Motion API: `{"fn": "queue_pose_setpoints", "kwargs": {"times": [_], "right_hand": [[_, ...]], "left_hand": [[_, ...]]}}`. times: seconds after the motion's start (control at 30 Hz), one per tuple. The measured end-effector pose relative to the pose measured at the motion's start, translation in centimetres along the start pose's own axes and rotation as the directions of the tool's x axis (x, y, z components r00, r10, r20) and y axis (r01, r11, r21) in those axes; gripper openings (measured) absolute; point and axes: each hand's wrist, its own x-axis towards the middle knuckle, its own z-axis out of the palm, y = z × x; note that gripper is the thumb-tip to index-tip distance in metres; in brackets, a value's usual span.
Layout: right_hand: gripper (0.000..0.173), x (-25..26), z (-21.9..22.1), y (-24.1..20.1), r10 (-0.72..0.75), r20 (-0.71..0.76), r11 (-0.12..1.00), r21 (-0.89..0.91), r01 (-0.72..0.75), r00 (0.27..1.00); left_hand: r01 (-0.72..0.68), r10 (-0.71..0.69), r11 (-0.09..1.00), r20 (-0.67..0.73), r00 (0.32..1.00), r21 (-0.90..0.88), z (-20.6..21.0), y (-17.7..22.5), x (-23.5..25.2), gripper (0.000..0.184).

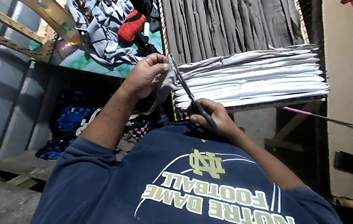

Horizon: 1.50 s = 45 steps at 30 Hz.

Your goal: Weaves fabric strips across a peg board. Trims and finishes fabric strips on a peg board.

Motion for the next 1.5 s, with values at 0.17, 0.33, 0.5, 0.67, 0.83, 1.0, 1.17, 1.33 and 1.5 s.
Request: {"fn": "queue_pose_setpoints", "kwargs": {"times": [0.17,0.33,0.5,0.67,0.83,1.0,1.17,1.33,1.5], "right_hand": [[0.035,0.4,0.0,0.3,-0.005,0.016,0.999,0.041,0.004,1.0],[0.032,0.7,0.3,0.0,0.01,0.009,0.999,0.037,-0.01,1.0],[0.026,1.5,0.7,-0.3,-0.017,-0.003,0.998,0.053,0.017,1.0],[0.022,2.4,1.0,-0.1,-0.062,-0.001,0.997,0.046,0.062,0.998],[0.024,2.8,1.8,-0.1,-0.058,-0.007,0.998,0.003,0.058,0.998],[0.034,3.1,1.6,-0.2,-0.025,0.152,0.998,-0.053,0.033,0.988],[0.042,3.5,0.3,-0.9,-0.062,0.205,0.983,-0.155,0.095,0.977],[0.048,5.5,0.8,-3.0,0.099,0.199,0.849,-0.528,0.021,0.975],[0.046,7.9,4.6,-4.5,0.25,0.259,0.639,-0.768,0.042,0.933]], "left_hand": [[0.005,-0.005,1.0,0.013,1.0,0.0,0.0,0.2,-0.2,0.014],[0.015,-0.015,1.0,0.03,0.999,0.011,0.0,0.1,-0.3,0.016],[0.011,-0.011,1.0,0.023,1.0,0.002,0.2,-0.2,-0.4,0.018],[0.009,-0.009,1.0,0.024,1.0,-0.009,-0.4,-0.4,-0.6,0.017],[0.004,-0.004,1.0,0.01,1.0,0.003,-1.5,-0.5,-1.6,0.017],[-0.015,0.022,0.991,-0.055,0.998,0.136,-4.0,-1.9,-3.3,0.019],[0.014,0.022,0.979,-0.175,0.984,0.203,-6.4,-3.8,-5.7,0.023],[0.011,-0.013,1.0,-0.064,0.998,-0.023,-4.6,-5.4,-7.8,0.029],[0.046,-0.067,0.96,-0.067,0.995,-0.275,-2.0,-6.6,-8.1,0.035]]}}
